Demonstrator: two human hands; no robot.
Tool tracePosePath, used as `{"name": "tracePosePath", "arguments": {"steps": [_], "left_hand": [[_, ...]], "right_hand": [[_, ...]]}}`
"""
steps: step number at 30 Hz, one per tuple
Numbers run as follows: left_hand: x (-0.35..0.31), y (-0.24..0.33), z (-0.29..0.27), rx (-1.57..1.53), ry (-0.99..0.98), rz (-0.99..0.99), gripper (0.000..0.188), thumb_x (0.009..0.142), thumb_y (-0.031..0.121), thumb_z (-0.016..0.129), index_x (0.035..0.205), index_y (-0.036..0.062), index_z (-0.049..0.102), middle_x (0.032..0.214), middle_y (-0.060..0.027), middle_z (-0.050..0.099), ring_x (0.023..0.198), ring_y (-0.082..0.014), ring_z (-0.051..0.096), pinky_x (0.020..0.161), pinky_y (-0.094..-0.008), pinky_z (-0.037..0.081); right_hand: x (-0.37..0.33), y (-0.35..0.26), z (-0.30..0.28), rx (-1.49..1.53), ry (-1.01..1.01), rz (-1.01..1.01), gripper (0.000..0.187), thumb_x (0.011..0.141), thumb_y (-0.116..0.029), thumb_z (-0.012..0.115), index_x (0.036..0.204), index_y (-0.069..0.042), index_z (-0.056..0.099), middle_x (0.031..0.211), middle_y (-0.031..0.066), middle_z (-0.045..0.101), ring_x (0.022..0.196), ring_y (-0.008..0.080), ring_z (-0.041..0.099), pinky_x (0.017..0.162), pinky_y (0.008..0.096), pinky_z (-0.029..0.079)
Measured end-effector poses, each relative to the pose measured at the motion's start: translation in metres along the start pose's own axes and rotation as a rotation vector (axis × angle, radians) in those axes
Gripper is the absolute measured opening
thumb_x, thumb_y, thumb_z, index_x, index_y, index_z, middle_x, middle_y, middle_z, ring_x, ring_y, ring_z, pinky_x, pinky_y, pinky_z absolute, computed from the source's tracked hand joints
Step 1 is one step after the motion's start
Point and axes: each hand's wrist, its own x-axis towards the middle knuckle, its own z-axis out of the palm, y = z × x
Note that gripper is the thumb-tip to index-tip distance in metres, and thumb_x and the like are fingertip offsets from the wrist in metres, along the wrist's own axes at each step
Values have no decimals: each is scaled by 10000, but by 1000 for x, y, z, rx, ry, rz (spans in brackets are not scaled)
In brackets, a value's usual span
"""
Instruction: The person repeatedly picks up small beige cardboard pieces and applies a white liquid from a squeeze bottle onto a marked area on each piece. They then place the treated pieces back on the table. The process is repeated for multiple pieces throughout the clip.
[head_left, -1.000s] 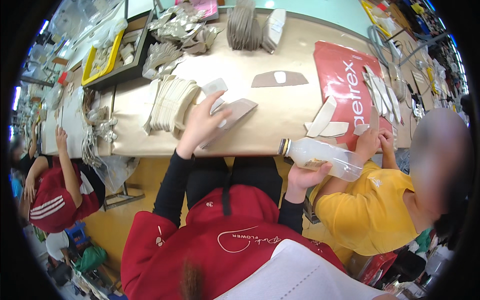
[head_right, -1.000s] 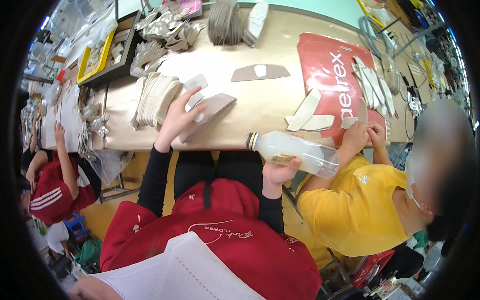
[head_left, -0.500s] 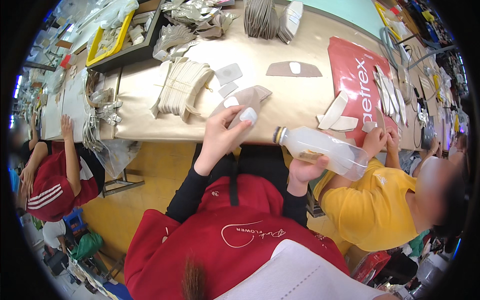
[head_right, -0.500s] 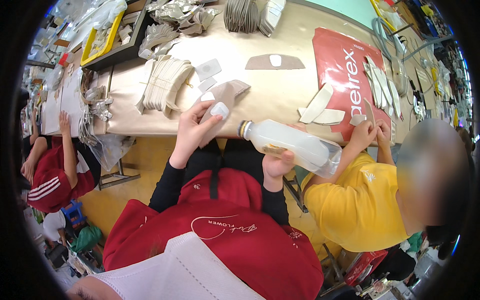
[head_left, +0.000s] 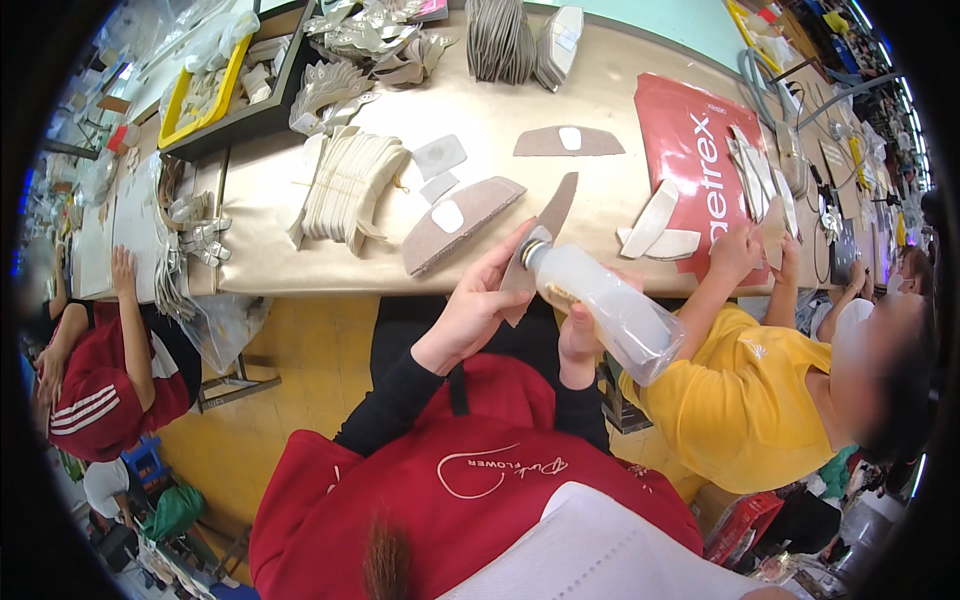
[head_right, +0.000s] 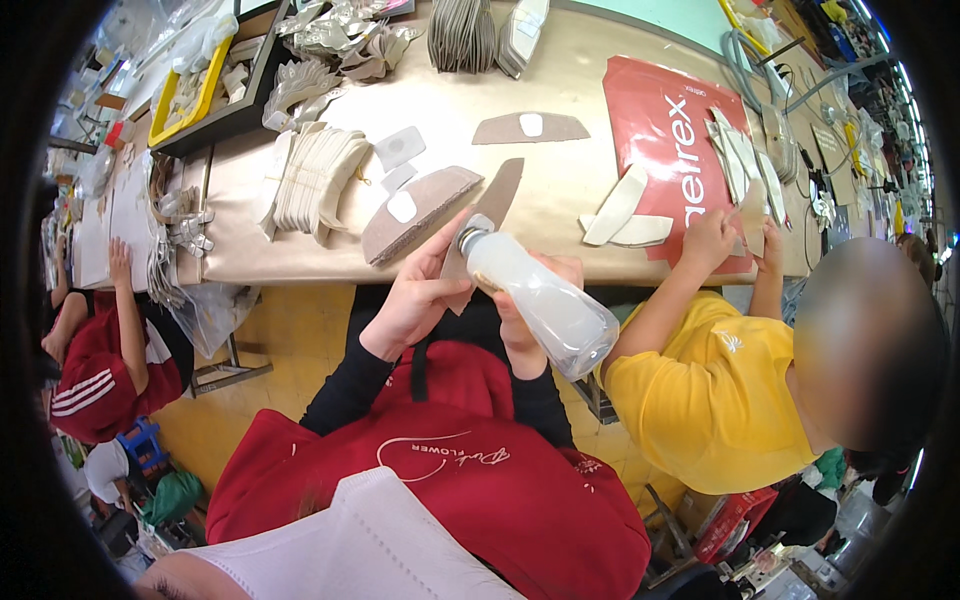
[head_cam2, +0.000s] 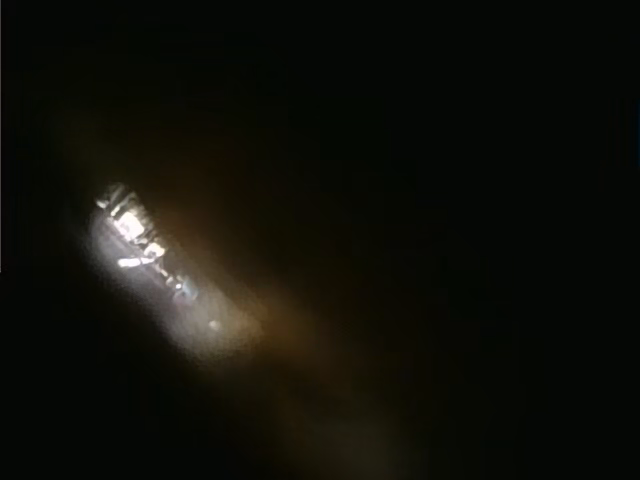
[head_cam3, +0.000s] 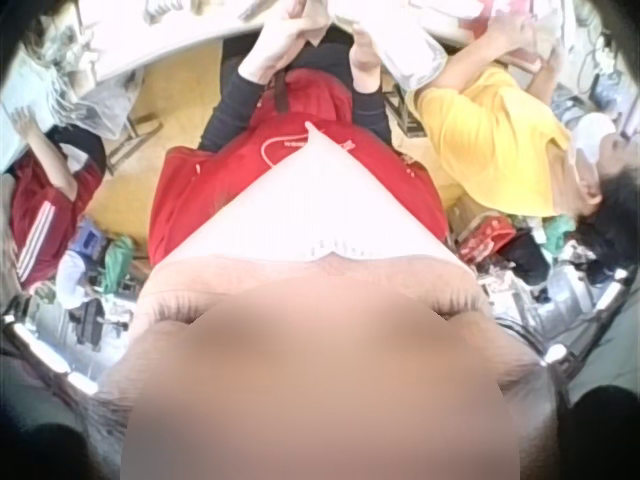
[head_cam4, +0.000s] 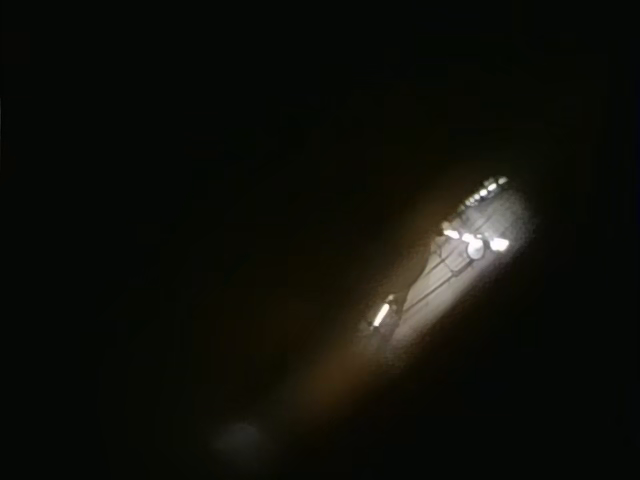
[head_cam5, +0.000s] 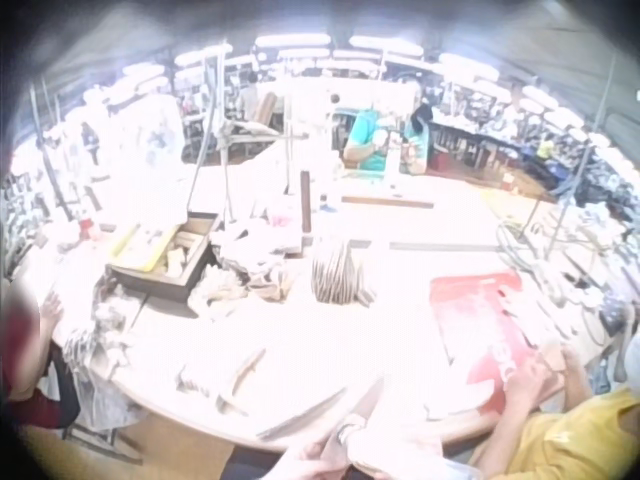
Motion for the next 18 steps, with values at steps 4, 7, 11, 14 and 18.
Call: {"name": "tracePosePath", "arguments": {"steps": [4, 7, 11, 14, 18], "left_hand": [[1, 5, 6, 81, 51, -16, 718, 807, -105, 488, 1466, 86, 275, 1244, -1, 501, 805, -50, 488, 605, -193, 375], [0, 9, 8, 111, 57, -29, 715, 804, -107, 488, 1462, 81, 283, 1270, -5, 492, 864, -49, 497, 641, -191, 380], [0, 11, 6, 113, 42, -22, 705, 805, -110, 481, 1458, 75, 290, 1322, -19, 466, 1006, -63, 499, 769, -195, 405], [0, 10, 5, 101, 51, -30, 688, 810, -111, 473, 1452, 62, 297, 1354, -37, 448, 1116, -85, 478, 889, -218, 398], [1, 10, 2, 69, 48, 2, 651, 815, -110, 464, 1433, 24, 312, 1380, -67, 434, 1236, -130, 440, 1000, -267, 378]], "right_hand": [[3, 6, 0, -87, -18, -112, 643, 753, -583, 680, 1006, -1, 579, 933, 105, 549, 867, 243, 524, 753, 361, 432], [7, 11, 2, -11, 124, 59, 640, 747, -585, 683, 995, -3, 585, 923, 107, 554, 850, 249, 531, 742, 364, 435], [8, 9, -3, -34, 1, -83, 599, 772, -559, 676, 998, -10, 594, 930, 110, 562, 821, 259, 540, 724, 368, 440], [9, 8, -5, -108, -83, -223, 568, 774, -533, 687, 987, -15, 593, 919, 105, 554, 820, 260, 538, 726, 367, 439], [11, 11, -3, -2, 68, 34, 529, 777, -489, 705, 994, -23, 583, 895, 100, 543, 804, 248, 533, 721, 360, 437]]}}
